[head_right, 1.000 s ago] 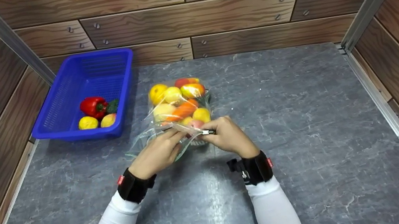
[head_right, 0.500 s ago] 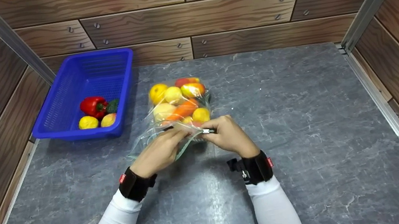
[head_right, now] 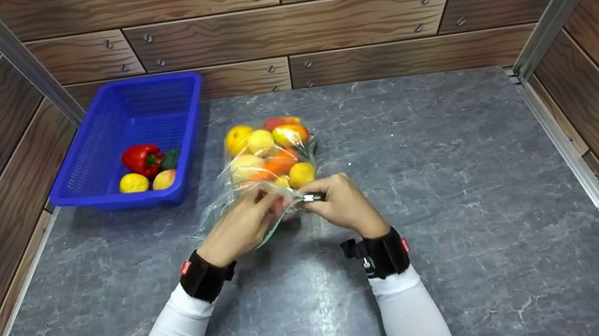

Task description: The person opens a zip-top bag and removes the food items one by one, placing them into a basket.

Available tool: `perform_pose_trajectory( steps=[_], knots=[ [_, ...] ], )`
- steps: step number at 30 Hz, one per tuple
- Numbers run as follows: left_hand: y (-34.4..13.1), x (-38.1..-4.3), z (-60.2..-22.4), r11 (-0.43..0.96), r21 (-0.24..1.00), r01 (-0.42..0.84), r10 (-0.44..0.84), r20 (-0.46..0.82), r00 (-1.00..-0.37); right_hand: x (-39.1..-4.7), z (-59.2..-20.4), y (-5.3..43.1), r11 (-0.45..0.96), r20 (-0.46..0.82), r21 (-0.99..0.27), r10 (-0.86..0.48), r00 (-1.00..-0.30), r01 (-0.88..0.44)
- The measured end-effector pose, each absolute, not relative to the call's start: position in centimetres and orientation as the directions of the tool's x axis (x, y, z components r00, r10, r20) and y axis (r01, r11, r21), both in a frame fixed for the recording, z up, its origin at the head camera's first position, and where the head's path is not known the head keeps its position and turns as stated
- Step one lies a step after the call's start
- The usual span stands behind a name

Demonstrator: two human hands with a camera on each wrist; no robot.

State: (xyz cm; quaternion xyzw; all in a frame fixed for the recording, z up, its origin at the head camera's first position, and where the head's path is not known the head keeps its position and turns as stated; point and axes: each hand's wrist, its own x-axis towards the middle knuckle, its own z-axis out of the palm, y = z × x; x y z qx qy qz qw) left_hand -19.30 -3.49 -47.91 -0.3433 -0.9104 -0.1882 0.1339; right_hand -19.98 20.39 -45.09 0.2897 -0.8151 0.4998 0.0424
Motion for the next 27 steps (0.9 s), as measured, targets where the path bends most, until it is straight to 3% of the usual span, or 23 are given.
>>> perform_pose_trajectory(
  steps=[9,14,21,27],
  knots=[
    [-3.59,-19.56,-47.78,0.655,0.295,0.696,0.590,0.374,-0.715,-20.05,-45.05,20.26,0.245,0.384,-0.824,-0.421,-0.822,-0.511],
    [-3.76,-19.79,-48.07,0.654,0.224,0.723,0.592,0.444,-0.673,-20.11,-45.03,20.27,0.224,0.389,-0.828,-0.432,-0.814,-0.515],
    [-4.05,-19.56,-47.58,0.730,0.260,0.633,0.570,0.280,-0.772,-20.19,-44.93,20.50,0.232,0.388,-0.825,-0.429,-0.816,-0.515],
    [-4.39,-19.49,-47.44,0.744,0.267,0.613,0.556,0.261,-0.789,-20.15,-44.88,20.71,0.262,0.378,-0.818,-0.426,-0.822,-0.512]
  ],
)
